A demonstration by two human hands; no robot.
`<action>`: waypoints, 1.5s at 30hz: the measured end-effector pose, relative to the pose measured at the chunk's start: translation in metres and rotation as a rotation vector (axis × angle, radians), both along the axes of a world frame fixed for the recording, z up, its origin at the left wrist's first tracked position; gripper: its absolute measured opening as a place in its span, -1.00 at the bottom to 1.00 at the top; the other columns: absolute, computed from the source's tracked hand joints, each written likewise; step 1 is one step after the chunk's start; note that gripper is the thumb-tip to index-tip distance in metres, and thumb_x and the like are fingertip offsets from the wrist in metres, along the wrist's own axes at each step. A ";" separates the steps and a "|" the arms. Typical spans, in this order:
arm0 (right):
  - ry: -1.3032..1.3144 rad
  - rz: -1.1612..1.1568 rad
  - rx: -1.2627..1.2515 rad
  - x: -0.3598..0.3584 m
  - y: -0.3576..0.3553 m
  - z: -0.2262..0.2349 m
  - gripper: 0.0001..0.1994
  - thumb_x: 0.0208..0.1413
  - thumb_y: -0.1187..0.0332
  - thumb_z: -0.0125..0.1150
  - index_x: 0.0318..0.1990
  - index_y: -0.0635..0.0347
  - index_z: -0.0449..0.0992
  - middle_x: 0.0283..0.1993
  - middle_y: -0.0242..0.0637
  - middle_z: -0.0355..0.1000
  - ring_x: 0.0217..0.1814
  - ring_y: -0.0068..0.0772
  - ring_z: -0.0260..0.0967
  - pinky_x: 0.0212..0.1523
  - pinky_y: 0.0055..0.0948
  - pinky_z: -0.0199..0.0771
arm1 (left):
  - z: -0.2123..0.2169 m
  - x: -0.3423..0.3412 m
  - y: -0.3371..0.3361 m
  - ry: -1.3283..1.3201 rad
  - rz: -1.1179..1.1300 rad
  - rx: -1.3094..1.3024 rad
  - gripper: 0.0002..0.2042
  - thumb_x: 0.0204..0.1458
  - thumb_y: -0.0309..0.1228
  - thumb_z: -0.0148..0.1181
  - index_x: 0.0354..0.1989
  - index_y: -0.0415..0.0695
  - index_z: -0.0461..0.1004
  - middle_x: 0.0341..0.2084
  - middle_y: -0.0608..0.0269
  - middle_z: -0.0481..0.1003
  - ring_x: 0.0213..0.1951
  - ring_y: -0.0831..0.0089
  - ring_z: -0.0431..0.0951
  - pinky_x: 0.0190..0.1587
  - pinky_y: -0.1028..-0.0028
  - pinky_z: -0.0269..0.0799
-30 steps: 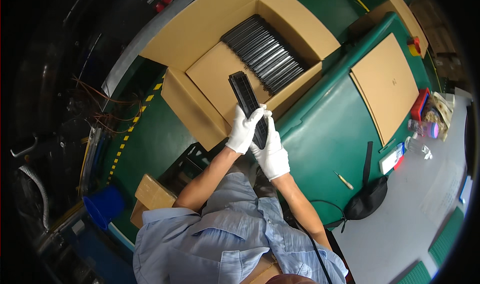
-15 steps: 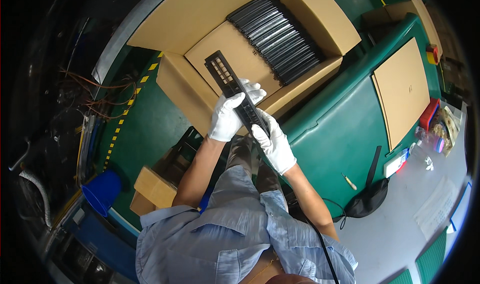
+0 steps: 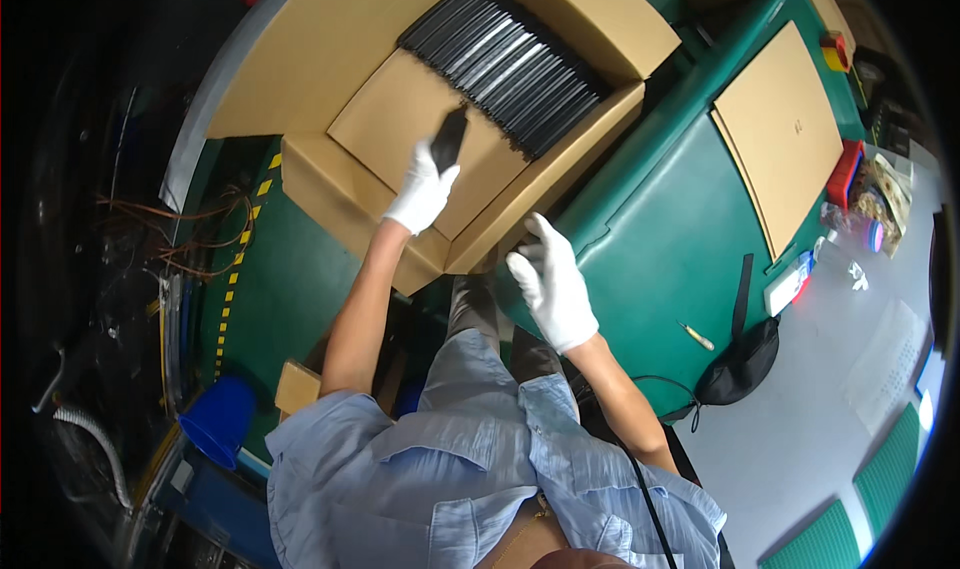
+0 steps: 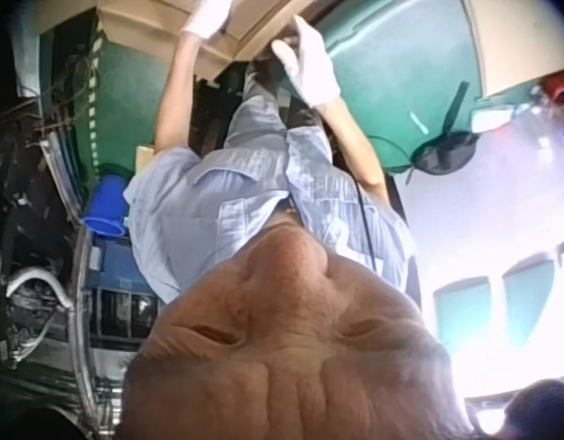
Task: The person assembles black plastic injection-molded components by hand at a workstation.
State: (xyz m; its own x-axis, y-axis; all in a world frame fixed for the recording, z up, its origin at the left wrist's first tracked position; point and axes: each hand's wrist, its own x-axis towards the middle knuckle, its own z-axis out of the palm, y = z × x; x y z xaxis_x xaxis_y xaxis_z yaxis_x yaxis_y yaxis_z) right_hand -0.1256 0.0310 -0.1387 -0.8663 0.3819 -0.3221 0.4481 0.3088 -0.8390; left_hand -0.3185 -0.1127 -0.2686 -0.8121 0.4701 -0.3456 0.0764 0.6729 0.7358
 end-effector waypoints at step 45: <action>0.820 -2.670 1.609 0.680 -0.284 0.200 -0.61 0.06 0.51 0.16 0.09 0.30 0.36 -0.07 -0.30 0.37 -0.01 -0.47 0.32 0.13 -0.51 0.28 | 0.267 0.501 0.202 -0.088 -1.058 0.882 -0.64 0.29 -0.28 -0.10 -0.06 -0.28 0.57 -0.15 0.10 0.58 -0.11 0.33 0.57 0.04 0.38 0.46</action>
